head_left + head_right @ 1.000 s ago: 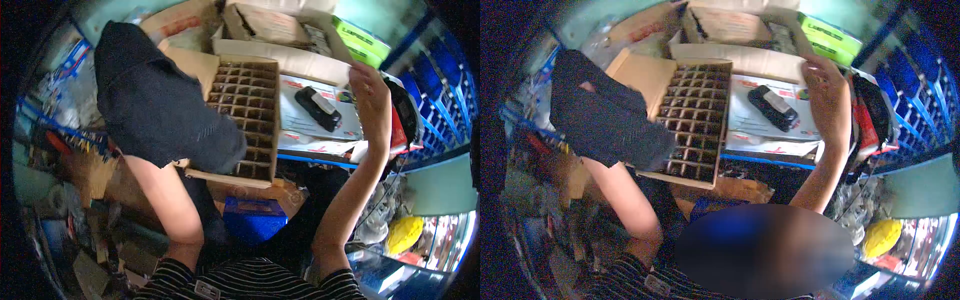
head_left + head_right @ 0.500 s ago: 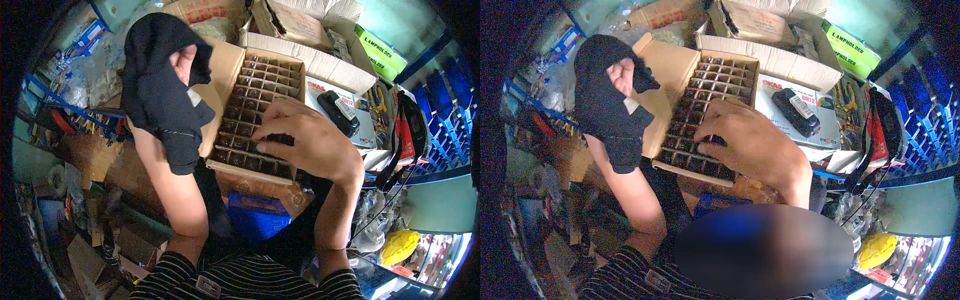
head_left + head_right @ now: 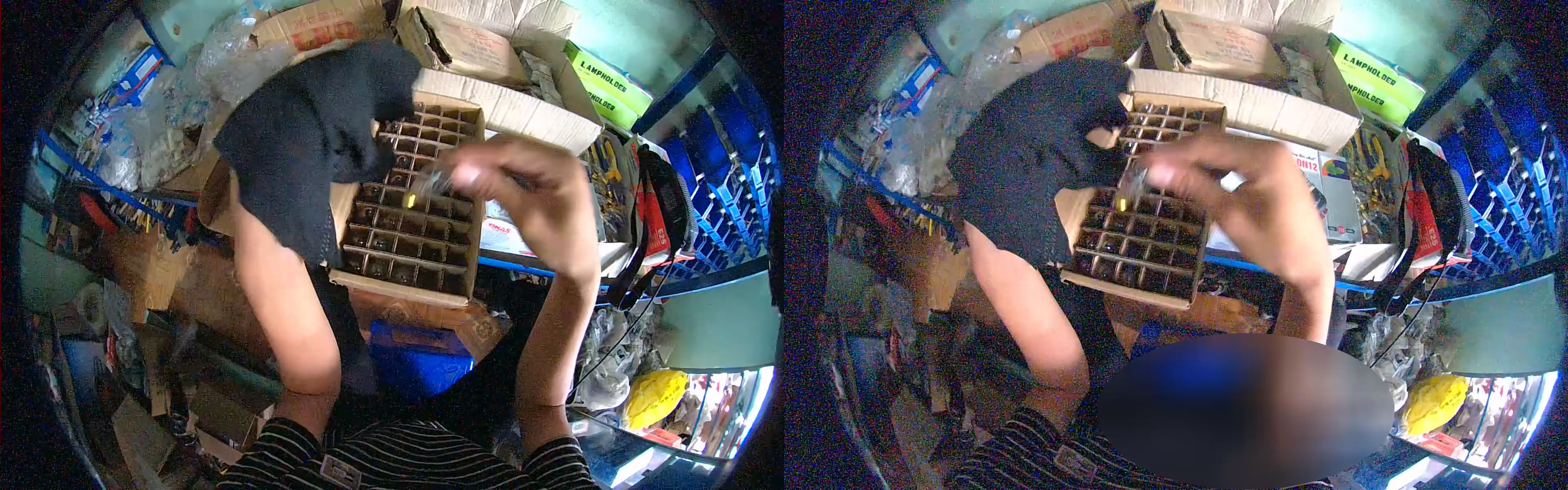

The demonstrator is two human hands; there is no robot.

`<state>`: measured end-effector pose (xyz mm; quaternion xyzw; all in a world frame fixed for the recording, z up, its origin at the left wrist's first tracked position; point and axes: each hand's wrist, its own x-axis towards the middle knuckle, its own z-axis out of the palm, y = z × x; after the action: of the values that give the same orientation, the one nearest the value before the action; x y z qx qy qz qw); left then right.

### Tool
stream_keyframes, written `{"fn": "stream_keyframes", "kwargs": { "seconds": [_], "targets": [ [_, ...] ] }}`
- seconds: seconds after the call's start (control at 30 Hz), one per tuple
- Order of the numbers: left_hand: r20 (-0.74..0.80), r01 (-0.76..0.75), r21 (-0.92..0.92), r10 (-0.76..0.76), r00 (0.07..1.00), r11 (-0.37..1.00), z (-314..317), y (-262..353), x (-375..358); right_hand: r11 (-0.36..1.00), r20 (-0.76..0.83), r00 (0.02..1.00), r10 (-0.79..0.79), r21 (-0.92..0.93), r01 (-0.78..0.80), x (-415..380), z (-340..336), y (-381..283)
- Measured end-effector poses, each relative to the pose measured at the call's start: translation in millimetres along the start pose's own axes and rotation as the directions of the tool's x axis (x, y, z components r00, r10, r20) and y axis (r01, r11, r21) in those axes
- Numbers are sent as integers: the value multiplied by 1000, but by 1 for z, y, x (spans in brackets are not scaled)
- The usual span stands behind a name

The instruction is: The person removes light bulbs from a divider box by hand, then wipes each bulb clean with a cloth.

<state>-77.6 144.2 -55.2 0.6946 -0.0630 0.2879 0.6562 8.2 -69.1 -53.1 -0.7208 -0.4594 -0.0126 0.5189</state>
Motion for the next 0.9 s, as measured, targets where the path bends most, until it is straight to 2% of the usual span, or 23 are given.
{"fn": "stream_keyframes", "kwargs": {
  "seconds": [0.03, 0.1, 0.13, 0.23, 0.37, 0.4, 0.5, 0.63, 0.73, 0.83, 0.9],
  "targets": [
    [18, 0, 28, 0, 1000, 1000, 5, -1, -1, 997, -129, 989, 69, 34, -65, 0, -3, -4],
    [33, -9, 61, 7, 999, 998, 14, -2, -2, 969, -336, 939, 73, 248, 13, 3, -2, -9],
    [35, -18, 74, 16, 999, 997, 19, -3, -3, 957, -368, 929, 46, 283, 65, 4, -2, -10],
    [25, -35, 113, 32, 999, 993, 30, -6, -8, 965, -454, 891, -22, 224, 138, 6, 1, -6],
    [12, -49, 149, 47, 999, 988, 41, -7, -12, 944, -371, 921, 120, 330, 10, 4, 1, -15],
    [13, -53, 161, 52, 999, 985, 43, -7, -13, 954, -363, 923, 127, 298, -14, 3, 2, -12],
    [14, -58, 180, 57, 998, 982, 47, -7, -14, 979, -387, 922, 1, 189, 79, 2, 3, -6],
    [22, -68, 192, 65, 998, 979, 49, -5, -12, 982, -308, 940, -147, 68, 175, 0, 4, 0],
    [26, -80, 190, 77, 997, 978, 49, -4, -9, 954, -330, 926, -182, 170, 248, 2, 8, 7],
    [20, -86, 193, 83, 996, 977, 49, -1, -4, 911, -311, 947, -75, 365, 192, 1, 6, 11],
    [16, -86, 208, 84, 996, 974, 49, -2, -4, 885, -256, 965, -62, 432, 171, 1, 3, 13]
  ]
}}
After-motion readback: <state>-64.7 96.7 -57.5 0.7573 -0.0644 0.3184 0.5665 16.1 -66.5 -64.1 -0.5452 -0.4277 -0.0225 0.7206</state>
